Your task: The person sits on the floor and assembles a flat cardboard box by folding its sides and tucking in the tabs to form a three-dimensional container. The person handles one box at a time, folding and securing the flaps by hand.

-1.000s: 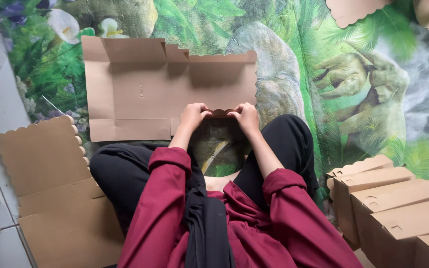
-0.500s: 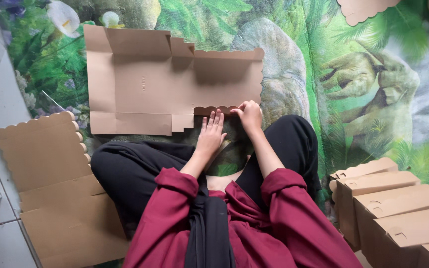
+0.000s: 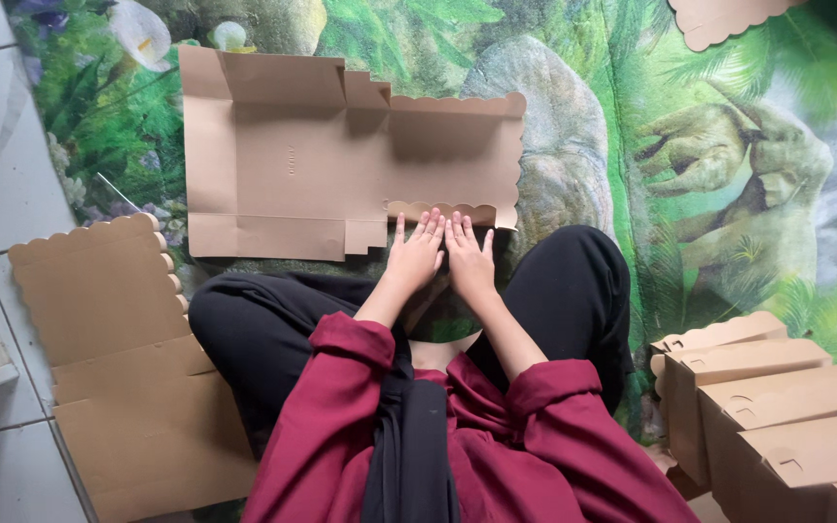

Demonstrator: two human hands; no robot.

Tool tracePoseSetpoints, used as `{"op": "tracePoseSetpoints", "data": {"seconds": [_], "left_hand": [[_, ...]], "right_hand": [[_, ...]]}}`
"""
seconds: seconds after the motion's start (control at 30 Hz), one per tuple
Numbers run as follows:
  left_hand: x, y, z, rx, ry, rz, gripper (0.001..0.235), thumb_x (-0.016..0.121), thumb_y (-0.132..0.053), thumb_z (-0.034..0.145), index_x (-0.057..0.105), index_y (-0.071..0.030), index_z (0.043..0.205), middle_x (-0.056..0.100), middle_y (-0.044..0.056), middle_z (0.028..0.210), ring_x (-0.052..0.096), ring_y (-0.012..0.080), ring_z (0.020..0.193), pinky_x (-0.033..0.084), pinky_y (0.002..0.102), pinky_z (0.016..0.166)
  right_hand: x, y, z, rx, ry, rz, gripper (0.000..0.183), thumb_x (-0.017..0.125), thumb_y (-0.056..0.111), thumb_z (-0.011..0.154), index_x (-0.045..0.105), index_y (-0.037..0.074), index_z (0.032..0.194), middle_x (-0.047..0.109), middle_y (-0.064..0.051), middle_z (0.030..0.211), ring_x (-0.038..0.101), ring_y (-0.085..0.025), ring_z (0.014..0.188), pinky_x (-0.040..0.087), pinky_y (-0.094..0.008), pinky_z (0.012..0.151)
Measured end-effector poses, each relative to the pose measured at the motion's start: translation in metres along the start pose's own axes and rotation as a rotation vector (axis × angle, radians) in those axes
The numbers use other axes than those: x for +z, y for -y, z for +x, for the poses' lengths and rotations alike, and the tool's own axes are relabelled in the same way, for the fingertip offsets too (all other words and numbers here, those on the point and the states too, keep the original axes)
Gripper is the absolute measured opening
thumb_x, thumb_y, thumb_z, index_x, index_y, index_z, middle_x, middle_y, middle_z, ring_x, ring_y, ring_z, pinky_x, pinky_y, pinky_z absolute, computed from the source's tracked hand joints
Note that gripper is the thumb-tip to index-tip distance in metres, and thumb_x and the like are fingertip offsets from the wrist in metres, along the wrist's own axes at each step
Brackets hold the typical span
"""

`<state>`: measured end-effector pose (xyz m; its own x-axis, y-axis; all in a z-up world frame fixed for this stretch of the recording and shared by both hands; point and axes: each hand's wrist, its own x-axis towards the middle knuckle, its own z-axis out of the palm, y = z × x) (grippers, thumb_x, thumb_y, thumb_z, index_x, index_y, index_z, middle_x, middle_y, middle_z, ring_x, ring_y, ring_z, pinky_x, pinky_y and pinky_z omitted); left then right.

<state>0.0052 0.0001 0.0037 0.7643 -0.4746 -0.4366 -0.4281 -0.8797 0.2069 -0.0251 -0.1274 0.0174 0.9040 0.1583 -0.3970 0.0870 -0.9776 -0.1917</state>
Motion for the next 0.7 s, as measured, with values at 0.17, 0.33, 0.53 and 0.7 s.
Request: {"op": "tracePoseSetpoints", "data": {"seconds": [0.17,0.33,0.53,0.7], "left_hand": [[-0.007,-0.002,0.008,-0.023,0.113,-0.003,0.065,0.040,-0.032,0.093,0.017,-0.013,0.151,0.011,0.001,0.159,0.008,0.0178,0.146,-0.009,0.067,0.112],[-0.001,-0.003,0.013,-0.035,0.145,-0.018,0.067,0.040,-0.026,0.091,0.013,-0.013,0.152,0.007,0.001,0.159,0.005,0.0184,0.146,-0.010,0.069,0.110],[-0.025,-0.012,-0.002,-0.086,0.153,-0.005,0.065,0.041,-0.032,0.095,0.014,-0.013,0.151,0.007,0.001,0.159,0.005,0.0185,0.146,-0.013,0.072,0.108],[-0.061,-0.018,-0.026,-0.132,0.125,0.015,0.064,0.038,-0.041,0.098,0.013,-0.016,0.151,0.011,-0.002,0.158,0.009,0.0158,0.146,-0.016,0.072,0.106]], "right_hand": [[0.008,0.002,0.012,0.036,0.083,-0.106,0.064,0.045,0.006,0.091,0.022,0.013,0.150,0.015,-0.003,0.160,0.010,-0.021,0.147,0.006,-0.068,0.110],[0.007,-0.002,0.020,0.062,0.190,-0.062,0.066,0.042,-0.001,0.090,0.017,0.011,0.151,0.010,-0.006,0.160,0.006,-0.022,0.147,0.004,-0.071,0.109],[0.015,-0.012,0.004,0.101,0.157,0.012,0.091,0.060,0.004,0.076,0.010,0.009,0.152,0.000,-0.006,0.160,0.002,-0.023,0.148,0.021,-0.061,0.112],[0.017,-0.012,0.006,0.201,0.224,0.029,0.099,0.065,0.010,0.075,0.002,0.011,0.151,-0.008,-0.005,0.160,-0.004,-0.021,0.147,0.013,-0.066,0.109]]}}
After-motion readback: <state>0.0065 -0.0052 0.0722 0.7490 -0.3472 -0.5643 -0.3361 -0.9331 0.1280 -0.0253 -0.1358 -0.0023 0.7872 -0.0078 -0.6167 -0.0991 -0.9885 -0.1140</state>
